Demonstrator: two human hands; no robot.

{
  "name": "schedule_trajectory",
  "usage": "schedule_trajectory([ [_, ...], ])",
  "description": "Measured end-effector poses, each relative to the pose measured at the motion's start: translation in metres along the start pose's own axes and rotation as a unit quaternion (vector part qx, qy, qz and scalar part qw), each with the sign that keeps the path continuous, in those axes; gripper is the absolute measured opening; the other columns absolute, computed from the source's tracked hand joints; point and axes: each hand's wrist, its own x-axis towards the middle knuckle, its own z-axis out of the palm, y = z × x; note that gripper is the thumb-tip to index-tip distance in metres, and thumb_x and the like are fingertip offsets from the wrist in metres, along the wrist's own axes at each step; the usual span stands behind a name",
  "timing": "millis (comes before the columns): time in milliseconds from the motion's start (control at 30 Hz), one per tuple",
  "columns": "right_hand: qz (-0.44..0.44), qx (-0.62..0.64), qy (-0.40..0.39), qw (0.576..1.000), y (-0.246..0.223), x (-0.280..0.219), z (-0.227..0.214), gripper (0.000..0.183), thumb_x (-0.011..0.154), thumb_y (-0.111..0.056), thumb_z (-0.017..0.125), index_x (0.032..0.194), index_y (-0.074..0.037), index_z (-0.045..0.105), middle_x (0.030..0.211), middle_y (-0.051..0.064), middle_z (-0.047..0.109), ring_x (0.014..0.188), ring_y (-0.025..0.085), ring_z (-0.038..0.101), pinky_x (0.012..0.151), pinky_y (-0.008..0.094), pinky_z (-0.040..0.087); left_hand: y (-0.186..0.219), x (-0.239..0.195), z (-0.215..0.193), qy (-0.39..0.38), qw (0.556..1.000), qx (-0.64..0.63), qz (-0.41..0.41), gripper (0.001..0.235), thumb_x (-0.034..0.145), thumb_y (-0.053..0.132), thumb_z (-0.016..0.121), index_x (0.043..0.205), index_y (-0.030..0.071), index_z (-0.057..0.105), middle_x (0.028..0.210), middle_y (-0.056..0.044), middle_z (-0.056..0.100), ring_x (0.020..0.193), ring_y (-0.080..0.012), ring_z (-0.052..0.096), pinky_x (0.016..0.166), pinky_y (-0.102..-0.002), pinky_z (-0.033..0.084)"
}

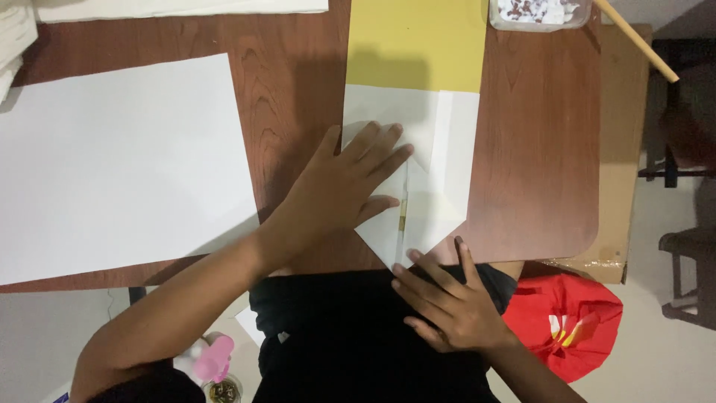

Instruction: The person aligns a white sheet of paper onto a yellow sheet on a wooden table. They use a wooden stick to apply white adhesive along the edge of the white paper, then fold the paper over to seal the bond.

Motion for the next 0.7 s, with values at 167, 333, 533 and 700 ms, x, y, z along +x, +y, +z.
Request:
schedule_trajectory([
  [167, -0.038, 0.01, 0.038, 0.999, 0.002, 0.003, -0.004, 0.035, 0.105, -0.032, 0.056, 0.127, -0.008, 0.069, 0.123, 0.004, 0.072, 0.132, 0.032, 0.058, 0.111, 0.078, 0.023, -0.002, 0.0, 0.007, -0.006, 1.0, -0.026, 0.006, 0.071, 0.105, 0.066, 0.041, 0.158, 0.019, 0.042, 0.163, -0.007, 0.04, 0.142, -0.0285, 0.045, 0.103, -0.055, 0.045],
  [333, -0.027, 0.0, 0.043, 0.999, 0.013, -0.025, 0.007, 0.037, 0.103, -0.033, 0.052, 0.13, -0.013, 0.068, 0.134, 0.006, 0.068, 0.13, 0.026, 0.061, 0.12, 0.065, 0.02, -0.002, -0.003, 0.013, -0.001, 0.998, -0.065, 0.0, 0.067, 0.106, 0.061, 0.038, 0.159, 0.019, 0.04, 0.166, -0.008, 0.036, 0.145, -0.0294, 0.045, 0.107, -0.059, 0.04],
  [533, 0.075, -0.027, 0.038, 0.996, 0.036, 0.027, -0.011, 0.031, 0.095, -0.015, 0.06, 0.124, -0.004, 0.064, 0.131, 0.015, 0.064, 0.134, 0.037, 0.054, 0.118, 0.069, 0.03, -0.002, -0.005, 0.015, 0.012, 0.993, -0.121, -0.007, 0.062, 0.11, 0.053, 0.035, 0.162, 0.019, 0.037, 0.17, -0.014, 0.024, 0.157, -0.0382, 0.026, 0.119, -0.076, 0.02],
  [700, 0.181, -0.088, -0.088, 0.976, 0.044, 0.058, -0.017, 0.059, 0.103, -0.041, 0.05, 0.153, -0.009, 0.046, 0.165, 0.005, 0.039, 0.155, 0.033, 0.031, 0.119, 0.069, 0.023, -0.002, -0.004, 0.014, 0.016, 0.995, -0.094, -0.013, 0.062, 0.109, 0.056, 0.035, 0.162, 0.022, 0.038, 0.17, -0.011, 0.025, 0.157, -0.0347, 0.028, 0.117, -0.072, 0.028],
])
